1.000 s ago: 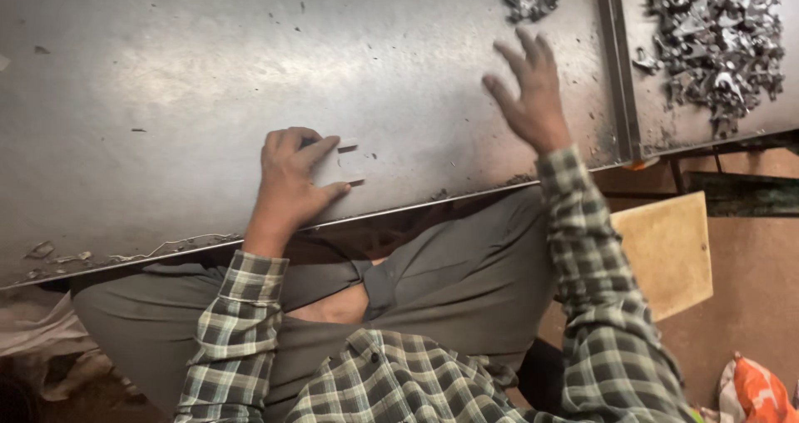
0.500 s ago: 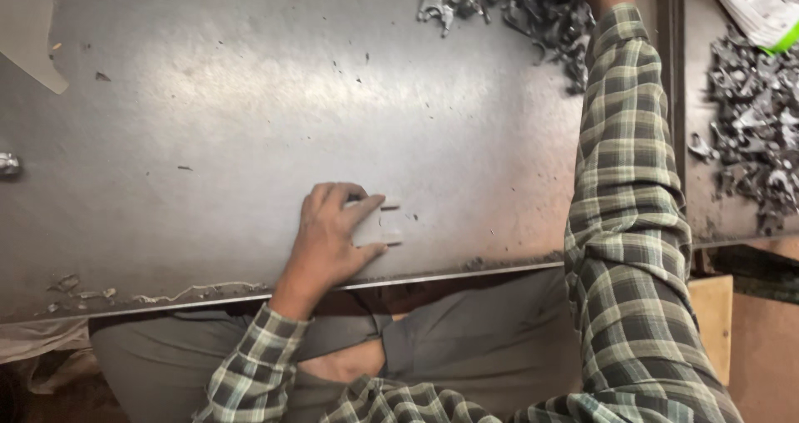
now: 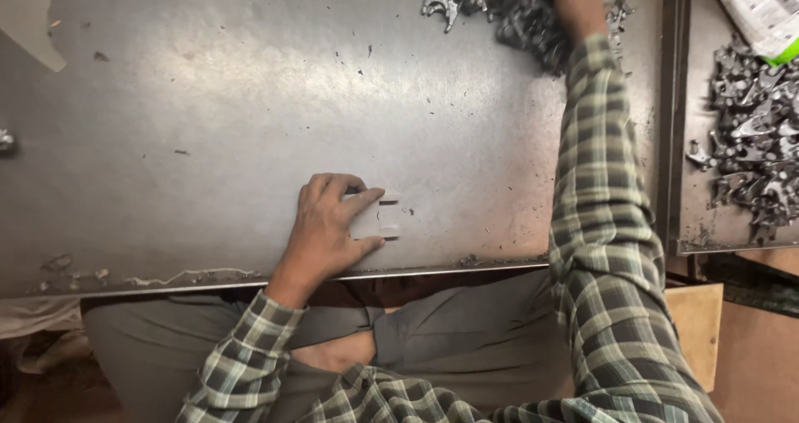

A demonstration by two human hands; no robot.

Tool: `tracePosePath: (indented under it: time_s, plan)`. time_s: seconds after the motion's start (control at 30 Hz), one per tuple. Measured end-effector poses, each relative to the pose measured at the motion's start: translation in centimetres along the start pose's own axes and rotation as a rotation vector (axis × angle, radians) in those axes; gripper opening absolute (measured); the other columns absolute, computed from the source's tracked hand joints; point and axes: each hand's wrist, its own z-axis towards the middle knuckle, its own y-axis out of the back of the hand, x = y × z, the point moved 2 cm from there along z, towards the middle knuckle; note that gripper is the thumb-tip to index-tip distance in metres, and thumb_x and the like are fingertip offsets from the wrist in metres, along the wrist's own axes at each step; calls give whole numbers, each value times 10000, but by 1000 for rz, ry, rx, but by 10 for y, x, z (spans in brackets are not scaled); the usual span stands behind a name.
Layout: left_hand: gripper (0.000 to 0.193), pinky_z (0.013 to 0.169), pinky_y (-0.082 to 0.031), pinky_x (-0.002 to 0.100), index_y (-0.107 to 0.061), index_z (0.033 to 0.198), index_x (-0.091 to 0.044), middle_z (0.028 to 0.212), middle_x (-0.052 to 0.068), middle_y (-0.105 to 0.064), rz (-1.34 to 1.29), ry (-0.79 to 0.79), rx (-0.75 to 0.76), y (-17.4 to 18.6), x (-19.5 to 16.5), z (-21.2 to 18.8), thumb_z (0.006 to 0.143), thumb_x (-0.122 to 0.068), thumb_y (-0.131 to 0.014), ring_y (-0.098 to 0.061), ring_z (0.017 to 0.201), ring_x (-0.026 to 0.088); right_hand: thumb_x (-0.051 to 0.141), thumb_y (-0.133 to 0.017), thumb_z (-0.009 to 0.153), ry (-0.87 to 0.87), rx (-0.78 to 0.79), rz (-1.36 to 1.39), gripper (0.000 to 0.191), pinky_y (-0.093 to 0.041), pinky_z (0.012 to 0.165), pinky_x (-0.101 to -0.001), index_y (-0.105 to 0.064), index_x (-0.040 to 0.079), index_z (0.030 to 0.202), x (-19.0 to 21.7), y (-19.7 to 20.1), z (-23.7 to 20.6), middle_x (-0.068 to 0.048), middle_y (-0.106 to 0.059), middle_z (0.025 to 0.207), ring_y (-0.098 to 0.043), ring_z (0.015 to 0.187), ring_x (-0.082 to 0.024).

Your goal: The person sits at a low metal table and sorts small metal castings one at a time, picking each part from a pile, rubbing it against a small block fixture on the table, and placing it aside. The person continues this pick-check-place cycle across the pile of castings.

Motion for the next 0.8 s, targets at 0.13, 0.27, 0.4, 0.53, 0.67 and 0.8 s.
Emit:
tracePosePath:
  time_s: [0.13,0.27,0.4,0.53,0.67,0.8]
  plan:
    - [671,1048,-402,471,-753,1191,-153,1195,70,-619,22,-15,-13,-3,1,-2,552,-274,-916,-500,1184,314,415,-647,1141,398,-218,27,364,-508,1056,-487,-634,259,1469,21,-2,-42,-175,-574,1420,-566,1271,-379]
    - [672,1056,-398,473,-753,1191,-150,1201,78,-617,43,-42,-30,-5,3,-5,553,-277,-921,-496,1186,322,566,-638,955,76,-70,465,577,-281,1172,-581,-565,307,1465,38,-20,-93,-56,-558,1467,-458,1399,-357]
    - [673,1061,-403,468,-757,1203,-154,1211,72,-618,45,-67,-53,-5,5,-10,563,-283,-918,-498,1199,325,603,-524,991,224,-160,484,629,-53,1233,-623,-514,276,1528,60,-50,-145,-44,-462,1608,-214,1553,-420]
    - [663,1057,-406,467,-768,1177,-159,1198,63,-622,42,-93,-67,-5,7,-12,548,-296,-926,-500,1194,323,607,-465,1027,247,-166,506,608,-46,1273,-613,-522,300,1548,66,-72,-170,-41,-381,1691,-136,1579,-424]
    - [665,1052,-413,463,-770,1176,-165,1194,60,-624,26,-121,-75,-3,8,-13,544,-301,-927,-508,1182,319,551,-588,1044,281,-249,405,615,-66,1188,-654,-528,206,1550,64,-57,-181,-182,-303,1671,-105,1524,-481]
    - [660,1035,-423,457,-774,1169,-170,1168,54,-627,10,-129,-85,-2,11,-14,542,-303,-930,-517,1154,310,336,-714,1045,260,-509,214,411,-399,1182,-547,-643,162,1410,89,-31,-217,-152,-538,1454,-454,1391,-369]
